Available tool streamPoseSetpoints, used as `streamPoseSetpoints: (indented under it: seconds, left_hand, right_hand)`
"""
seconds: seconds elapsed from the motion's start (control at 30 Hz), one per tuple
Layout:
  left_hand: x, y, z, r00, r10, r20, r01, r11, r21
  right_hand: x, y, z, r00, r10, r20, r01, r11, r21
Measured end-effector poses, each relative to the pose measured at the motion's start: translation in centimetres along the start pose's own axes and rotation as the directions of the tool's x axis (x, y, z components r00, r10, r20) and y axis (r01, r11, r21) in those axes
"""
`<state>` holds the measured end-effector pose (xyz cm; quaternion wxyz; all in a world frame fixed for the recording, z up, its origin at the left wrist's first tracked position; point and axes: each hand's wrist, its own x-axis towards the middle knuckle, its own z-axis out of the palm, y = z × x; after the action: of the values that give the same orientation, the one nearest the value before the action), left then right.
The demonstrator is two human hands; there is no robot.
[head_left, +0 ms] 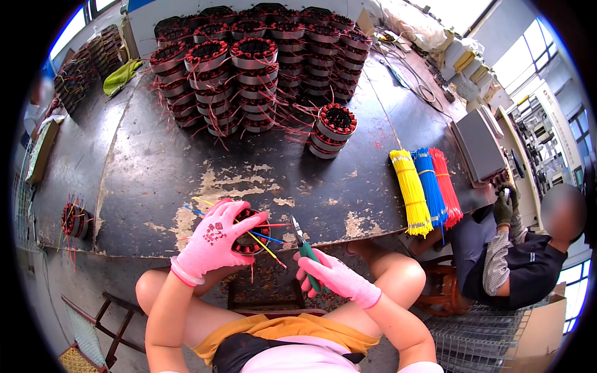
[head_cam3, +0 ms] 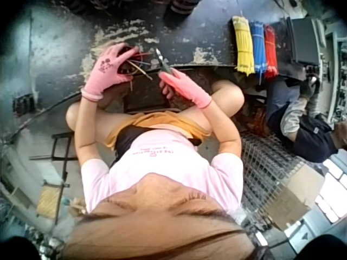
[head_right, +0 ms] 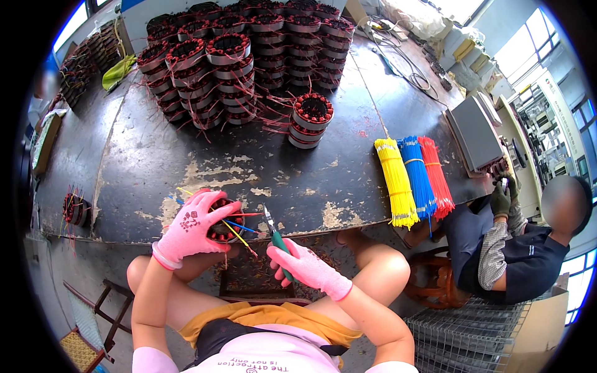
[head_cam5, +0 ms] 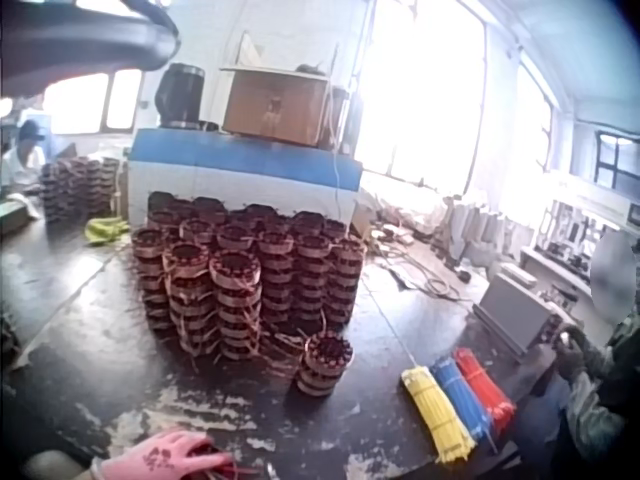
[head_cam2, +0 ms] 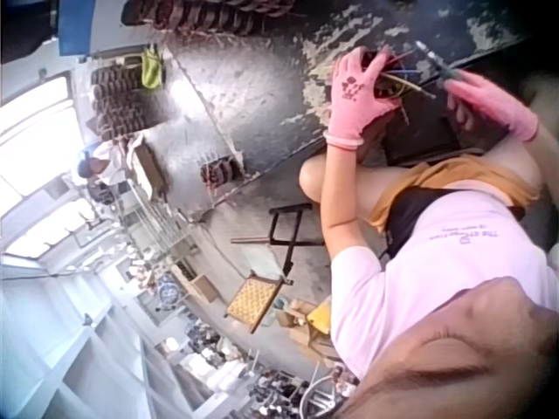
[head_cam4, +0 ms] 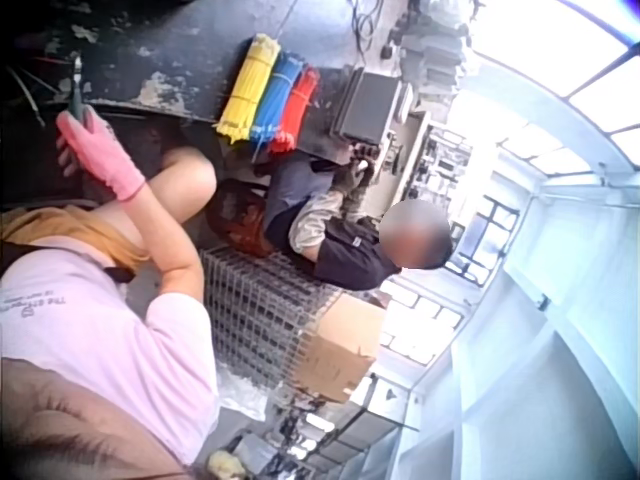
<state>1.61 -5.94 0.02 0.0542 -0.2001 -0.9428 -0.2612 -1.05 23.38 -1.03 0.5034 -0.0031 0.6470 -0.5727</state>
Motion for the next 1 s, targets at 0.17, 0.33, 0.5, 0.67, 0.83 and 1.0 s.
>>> streamPoseSetpoints:
  seconds: [0.17, 0.33, 0.5, 0.67, 0.83, 1.0]
  left_hand:
    - [0.1, 0.3, 0.0, 1.0, -0.017, 0.024, 0.017, 1.0, 0.008]
    - [-0.2, 0.4, 0.3, 0.999, -0.04, -0.015, 0.04, 0.998, 0.039]
    - [-0.1, 1.2, 2.6, 0.95, -0.253, -0.184, 0.283, 0.945, 0.164]
    - [0.5, 1.2, 3.3, 0.911, -0.348, -0.221, 0.392, 0.899, 0.196]
    - [0.3, -0.5, 2.2, 0.945, -0.294, -0.14, 0.312, 0.942, 0.126]
    - [0.7, -1.0, 1.9, 0.963, -0.245, -0.112, 0.259, 0.957, 0.13]
  right_hand:
    - [-0.2, -0.3, -0.4, 0.999, 0.031, 0.028, -0.03, 0.999, -0.034]
    - [0.0, -1.7, -0.6, 0.998, 0.052, -0.019, -0.053, 0.993, -0.106]
    - [1.7, -4.1, -2.7, 1.0, 0.025, -0.003, -0.026, 0.993, -0.119]
    - [2.6, -4.9, -5.7, 0.982, 0.087, 0.168, -0.091, 0.996, 0.012]
    - [2.6, -5.3, -5.1, 0.976, 0.125, 0.18, -0.107, 0.988, -0.108]
    - [3.0, -6.0, -5.2, 0.976, 0.14, 0.165, -0.108, 0.976, -0.189]
